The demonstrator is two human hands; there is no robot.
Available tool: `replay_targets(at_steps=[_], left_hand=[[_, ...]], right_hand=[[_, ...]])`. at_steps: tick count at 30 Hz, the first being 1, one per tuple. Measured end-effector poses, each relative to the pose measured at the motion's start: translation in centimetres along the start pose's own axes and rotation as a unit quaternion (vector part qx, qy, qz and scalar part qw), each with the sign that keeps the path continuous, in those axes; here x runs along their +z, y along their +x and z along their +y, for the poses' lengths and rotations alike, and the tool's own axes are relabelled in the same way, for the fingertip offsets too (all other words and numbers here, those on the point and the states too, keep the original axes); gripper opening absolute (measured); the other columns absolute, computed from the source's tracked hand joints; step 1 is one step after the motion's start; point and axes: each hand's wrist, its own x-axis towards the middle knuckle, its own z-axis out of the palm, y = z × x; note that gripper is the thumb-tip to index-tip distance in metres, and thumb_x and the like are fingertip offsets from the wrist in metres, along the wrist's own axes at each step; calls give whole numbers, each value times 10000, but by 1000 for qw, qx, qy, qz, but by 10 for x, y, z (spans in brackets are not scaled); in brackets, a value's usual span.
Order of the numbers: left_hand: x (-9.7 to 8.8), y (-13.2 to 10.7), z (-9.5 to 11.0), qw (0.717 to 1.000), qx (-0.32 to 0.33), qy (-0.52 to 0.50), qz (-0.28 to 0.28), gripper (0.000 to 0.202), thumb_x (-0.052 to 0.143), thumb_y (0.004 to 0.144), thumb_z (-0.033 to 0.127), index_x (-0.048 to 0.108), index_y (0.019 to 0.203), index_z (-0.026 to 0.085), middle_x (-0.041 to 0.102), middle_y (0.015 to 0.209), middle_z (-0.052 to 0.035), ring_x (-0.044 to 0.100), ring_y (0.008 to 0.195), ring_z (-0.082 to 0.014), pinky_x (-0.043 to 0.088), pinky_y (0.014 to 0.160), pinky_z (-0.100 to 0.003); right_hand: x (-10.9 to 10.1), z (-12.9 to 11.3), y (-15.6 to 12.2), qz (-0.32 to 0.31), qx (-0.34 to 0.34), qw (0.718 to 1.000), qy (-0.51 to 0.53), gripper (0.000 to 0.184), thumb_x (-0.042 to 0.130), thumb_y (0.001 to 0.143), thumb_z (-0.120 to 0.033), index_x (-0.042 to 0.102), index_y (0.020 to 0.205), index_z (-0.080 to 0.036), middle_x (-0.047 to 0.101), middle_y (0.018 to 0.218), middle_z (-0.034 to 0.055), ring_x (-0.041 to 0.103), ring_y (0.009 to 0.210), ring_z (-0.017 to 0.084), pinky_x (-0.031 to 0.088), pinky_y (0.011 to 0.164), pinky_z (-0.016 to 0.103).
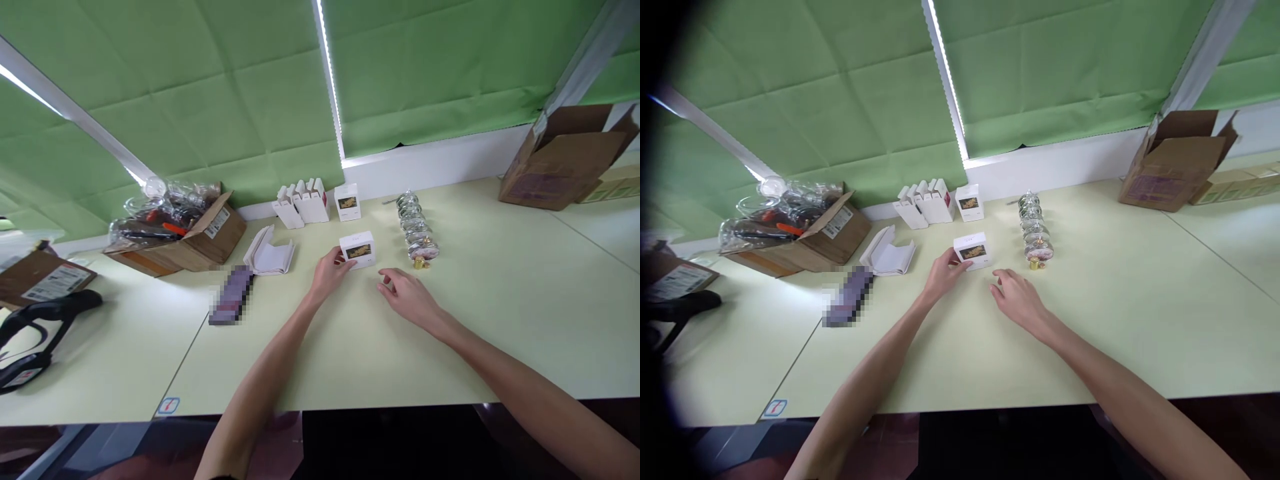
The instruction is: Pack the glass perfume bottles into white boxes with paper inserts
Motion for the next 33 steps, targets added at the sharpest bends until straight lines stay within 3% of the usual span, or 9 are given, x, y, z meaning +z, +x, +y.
replay_targets(at_steps=[7, 15, 25, 33], left_hand=[[-7, 68, -15, 995, -12, 100, 1, 305, 664, 867, 337, 652, 1135, 192, 759, 1075, -76, 710, 905, -204, 538, 787, -285], [-11, 129, -15, 979, -44, 198, 11, 301, 669, 868, 344, 674, 1106, 160, 758, 1080, -126, 695, 970, -291, 510, 821, -342], [-11, 155, -18, 965, -55, 255, 11, 371, 670, 884, 388, 656, 1192, 183, 735, 1147, -114, 669, 1058, -282, 502, 861, -334], [-4, 147, -22, 958, -91, 271, 6, 296, 655, 881, 435, 683, 1068, 206, 736, 1114, -98, 663, 1068, -273, 489, 882, -326]], right_hand=[[8, -13, -9, -49, -72, 992, -94, 297, 440, 1015, -258, 702, 1111, -156, 692, 1156, 121, 653, 1080, 255, 469, 877, 333], [2, -15, -13, -75, -127, 977, -154, 275, 453, 1010, -234, 704, 1057, -131, 683, 1094, 120, 652, 1011, 258, 498, 832, 353], [8, -13, -18, -88, -155, 963, -204, 257, 433, 1006, -188, 684, 1020, -134, 664, 1096, 124, 642, 977, 270, 514, 789, 388], [1, -18, -20, -107, -146, 956, -229, 276, 415, 1021, -189, 685, 1020, -134, 660, 1099, 111, 640, 992, 266, 522, 830, 399]])
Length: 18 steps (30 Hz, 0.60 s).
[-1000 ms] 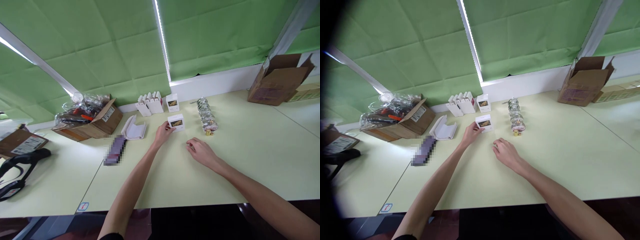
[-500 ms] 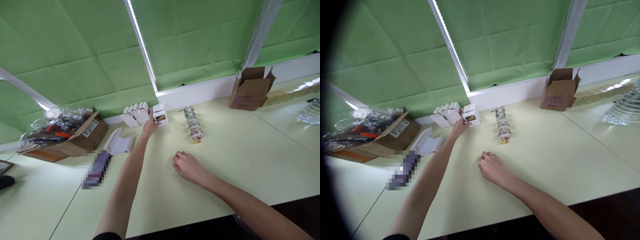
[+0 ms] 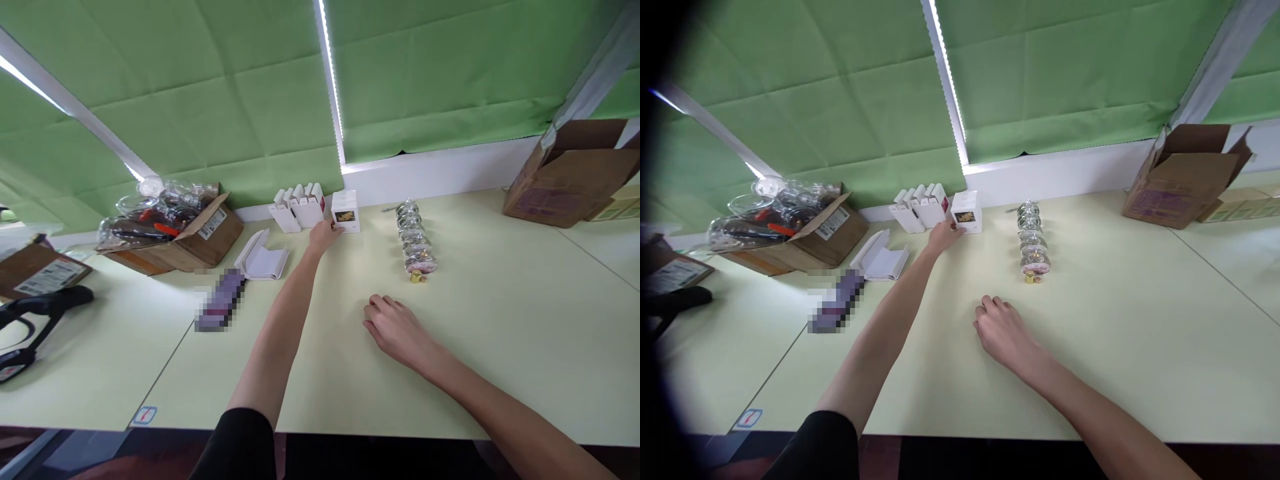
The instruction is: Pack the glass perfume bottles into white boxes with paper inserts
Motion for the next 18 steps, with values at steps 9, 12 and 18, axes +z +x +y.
replay_targets(at_steps=[9, 12, 18], left_hand=[[20, -23, 12, 995, -51, -60, 66, 610, 662, 874, 493, 514, 1348, 139, 541, 1425, -194, 459, 1364, -330, 413, 1073, -395], [19, -55, 5, 987, -3, -119, 105, 596, 663, 890, 386, 461, 1398, 150, 471, 1487, -183, 404, 1416, -314, 379, 1139, -420], [-27, -137, -39, 970, 168, -123, 130, 216, 578, 955, 347, 656, 1104, 212, 653, 1274, -101, 618, 1195, -225, 499, 1036, -367]], right_hand=[[-9, 0, -1, -36, 4, 999, -13, 287, 405, 1035, -205, 679, 1073, -126, 646, 1167, 126, 636, 1046, 258, 520, 884, 391], [-9, 2, -2, -40, -6, 999, -21, 273, 421, 1031, -206, 680, 1065, -128, 646, 1168, 129, 639, 1048, 262, 522, 891, 397], [-1, 7, -3, -3, -30, 999, -35, 249, 444, 1024, -207, 678, 1065, -135, 646, 1170, 139, 651, 1015, 267, 526, 874, 409]])
